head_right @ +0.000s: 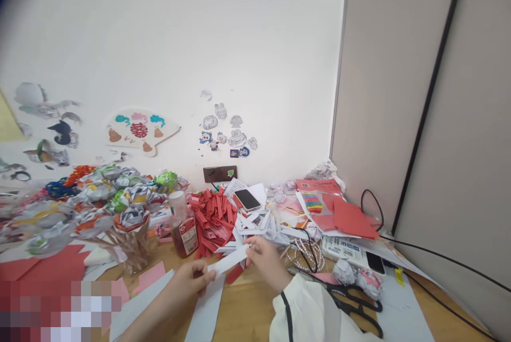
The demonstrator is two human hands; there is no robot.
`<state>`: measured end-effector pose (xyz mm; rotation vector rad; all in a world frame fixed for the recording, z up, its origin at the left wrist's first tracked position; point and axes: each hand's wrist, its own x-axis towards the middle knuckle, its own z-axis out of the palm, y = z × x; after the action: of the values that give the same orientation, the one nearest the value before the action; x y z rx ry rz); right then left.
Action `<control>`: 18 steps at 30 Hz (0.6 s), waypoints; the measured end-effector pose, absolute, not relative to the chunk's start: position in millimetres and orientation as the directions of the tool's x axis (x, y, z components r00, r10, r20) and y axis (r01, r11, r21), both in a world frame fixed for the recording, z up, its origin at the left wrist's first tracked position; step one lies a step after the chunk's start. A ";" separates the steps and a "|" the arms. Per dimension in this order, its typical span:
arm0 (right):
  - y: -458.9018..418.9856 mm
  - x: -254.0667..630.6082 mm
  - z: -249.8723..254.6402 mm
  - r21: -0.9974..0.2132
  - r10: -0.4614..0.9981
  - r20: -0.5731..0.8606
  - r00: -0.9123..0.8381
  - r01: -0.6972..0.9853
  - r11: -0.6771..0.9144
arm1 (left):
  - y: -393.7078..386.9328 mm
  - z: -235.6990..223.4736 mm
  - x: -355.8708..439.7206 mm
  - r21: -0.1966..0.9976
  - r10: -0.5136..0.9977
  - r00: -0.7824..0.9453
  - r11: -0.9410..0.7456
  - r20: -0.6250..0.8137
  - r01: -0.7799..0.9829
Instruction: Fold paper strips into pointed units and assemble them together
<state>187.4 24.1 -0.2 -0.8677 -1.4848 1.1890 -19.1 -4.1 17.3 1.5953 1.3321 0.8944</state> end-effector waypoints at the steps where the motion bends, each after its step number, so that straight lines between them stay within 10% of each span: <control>1: 23.6 188.6 -0.2 -0.956 0.919 0.290 -0.266 -0.027 0.293 | -6.2 18.4 -20.0 0.936 0.965 0.257 -0.034 -0.061 0.351; 5: 21.0 192.6 -0.1 -0.926 0.847 0.326 -0.421 0.040 0.376 | -19.0 27.1 -16.8 0.968 0.807 0.541 0.145 -0.236 0.206; 18: 5.4 182.8 7.3 -0.649 0.747 0.574 -0.336 0.370 0.665 | -23.7 17.5 -1.2 0.943 0.766 0.588 0.332 -0.260 -0.014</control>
<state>182.8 5.4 7.3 -0.8708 -1.9504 0.5100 -1.2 -23.7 17.5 1.1290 0.8073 0.5891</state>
